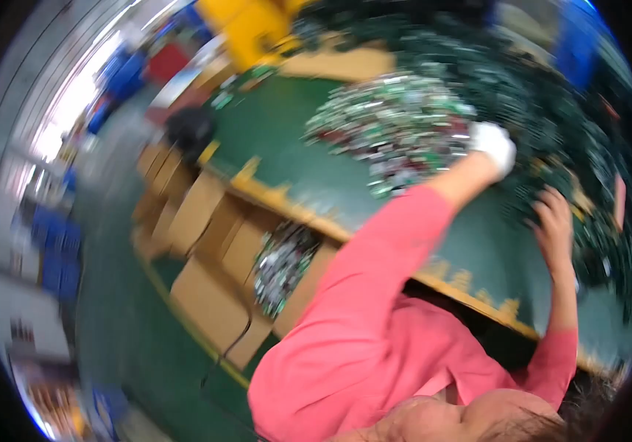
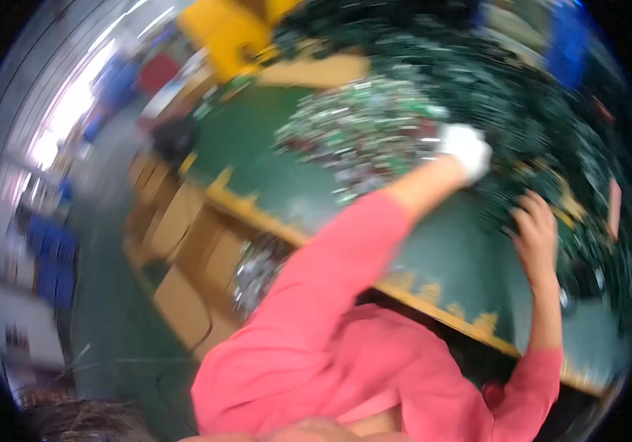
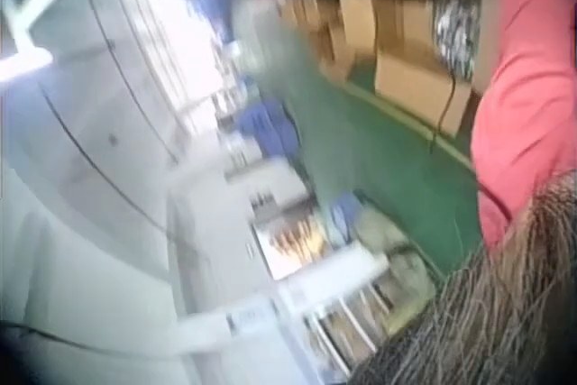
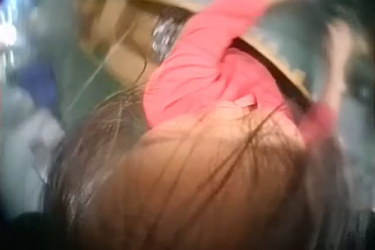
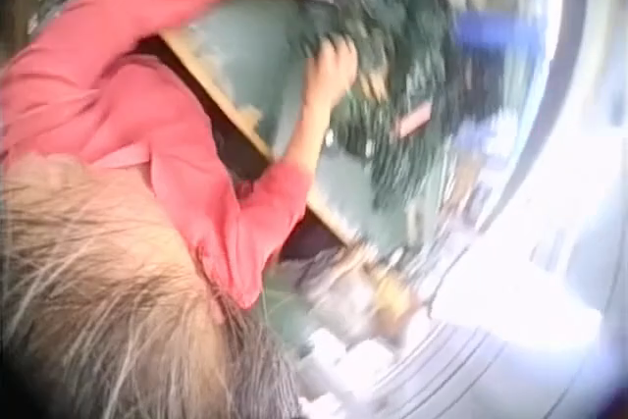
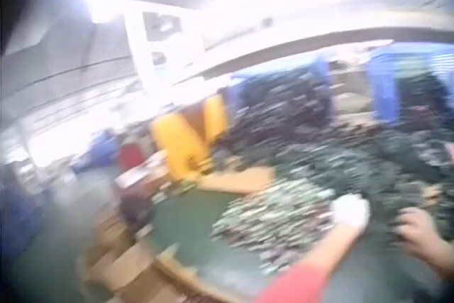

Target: The person assembles small motor components into plastic fan housings on a worktable, creating assembled fans. This is done by hand, using a manual tool to secure the components.

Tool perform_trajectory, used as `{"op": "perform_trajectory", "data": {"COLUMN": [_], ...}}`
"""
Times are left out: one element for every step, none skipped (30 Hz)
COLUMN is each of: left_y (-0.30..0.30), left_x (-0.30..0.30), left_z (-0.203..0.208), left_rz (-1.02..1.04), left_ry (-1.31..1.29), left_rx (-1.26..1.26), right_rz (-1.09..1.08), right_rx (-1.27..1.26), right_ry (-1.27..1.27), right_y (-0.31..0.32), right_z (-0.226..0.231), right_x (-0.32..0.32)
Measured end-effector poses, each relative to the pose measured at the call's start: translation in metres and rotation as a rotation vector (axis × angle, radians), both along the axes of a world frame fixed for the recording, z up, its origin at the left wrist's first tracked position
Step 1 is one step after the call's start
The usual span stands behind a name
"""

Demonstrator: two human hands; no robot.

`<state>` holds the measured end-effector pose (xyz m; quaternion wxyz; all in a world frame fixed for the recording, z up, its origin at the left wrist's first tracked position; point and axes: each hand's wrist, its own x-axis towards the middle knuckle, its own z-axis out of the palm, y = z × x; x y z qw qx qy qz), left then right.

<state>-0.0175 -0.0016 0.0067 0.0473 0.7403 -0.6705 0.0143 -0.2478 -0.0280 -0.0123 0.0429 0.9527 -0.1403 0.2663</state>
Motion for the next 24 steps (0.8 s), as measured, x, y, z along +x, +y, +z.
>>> {"op": "perform_trajectory", "data": {"left_y": [-0.015, -0.031, -0.071, -0.1, -0.001, -0.01, -0.022, -0.031, -0.028, -0.015, 0.0, -0.087, -0.073, -0.061, -0.05, -0.04, -0.03, -0.025, -0.021, -0.018, -0.013, -0.005, 0.007, 0.012], "left_x": [-0.024, 0.05, 0.027, -0.032, 0.049, 0.052, 0.048, 0.047, 0.053, 0.066, 0.081, -0.008, 0.001, 0.017, 0.029, 0.038, 0.04, 0.04, 0.045, 0.05, 0.049, 0.048, 0.048, 0.039], "left_z": [-0.008, -0.007, -0.008, -0.021, -0.009, -0.024, -0.04, -0.047, -0.05, -0.054, -0.057, -0.071, -0.062, -0.063, -0.064, -0.064, -0.055, -0.044, -0.032, -0.015, 0.005, 0.025, 0.047, 0.063], "left_rz": [0.001, -0.093, -0.068, -0.084, 0.209, 0.194, 0.156, 0.129, 0.127, 0.156, 0.185, -0.156, -0.128, -0.089, -0.054, -0.022, 0.012, 0.057, 0.072, 0.079, 0.063, 0.04, -0.065, -0.197], "left_ry": [-0.014, -0.198, -0.165, -0.009, 0.001, 0.008, 0.017, 0.022, 0.023, 0.023, 0.018, 0.018, 0.049, 0.086, 0.187, 0.283, 0.436, 0.597, 0.765, 0.938, 1.063, 1.19, 1.245, 1.339], "left_rx": [0.002, 0.046, 0.044, 0.043, 0.001, -0.004, -0.005, -0.023, -0.047, -0.07, -0.089, -0.077, -0.114, -0.148, -0.244, -0.335, -0.437, -0.572, -0.693, -0.815, -1.028, -1.236, -1.363, -1.458], "right_rz": [-0.023, -0.141, -0.201, -0.238, 0.036, 0.064, -0.039, -0.133, -0.114, -0.105, -0.068, -0.381, -0.346, -0.3, -0.273, -0.254, -0.182, -0.11, -0.06, -0.017, -0.096, -0.183, -0.206, -0.252], "right_rx": [0.085, 0.12, 0.105, 0.105, 0.133, 0.12, 0.322, 0.505, 0.587, 0.673, 0.74, 0.769, 0.758, 0.593, 0.419, 0.415, 0.272, 0.129, 0.154, 0.175, 0.224, 0.276, 0.336, 0.39], "right_ry": [-0.023, -0.156, -0.078, 0.018, -0.004, -0.047, -0.094, -0.144, -0.203, -0.282, -0.303, -0.478, -0.475, -0.363, -0.258, -0.254, -0.038, 0.176, 0.181, 0.187, 0.229, 0.264, 0.272, 0.233], "right_y": [0.001, 0.019, -0.019, -0.047, -0.013, -0.028, -0.034, -0.044, -0.061, -0.06, -0.057, -0.058, -0.045, -0.022, 0.006, 0.032, 0.059, 0.084, 0.105, 0.121, 0.134, 0.143, 0.145, 0.148], "right_z": [-0.007, -0.044, -0.038, -0.039, -0.023, -0.036, -0.048, -0.053, -0.061, -0.061, -0.062, -0.079, -0.066, -0.052, -0.038, -0.026, -0.016, -0.009, -0.012, -0.02, -0.027, -0.032, -0.03, -0.029], "right_x": [-0.03, 0.041, 0.017, -0.054, 0.03, 0.032, 0.025, 0.02, 0.018, 0.033, 0.048, -0.058, -0.046, -0.025, -0.011, 0.001, 0.01, 0.018, 0.026, 0.033, 0.035, 0.033, 0.033, 0.028]}}
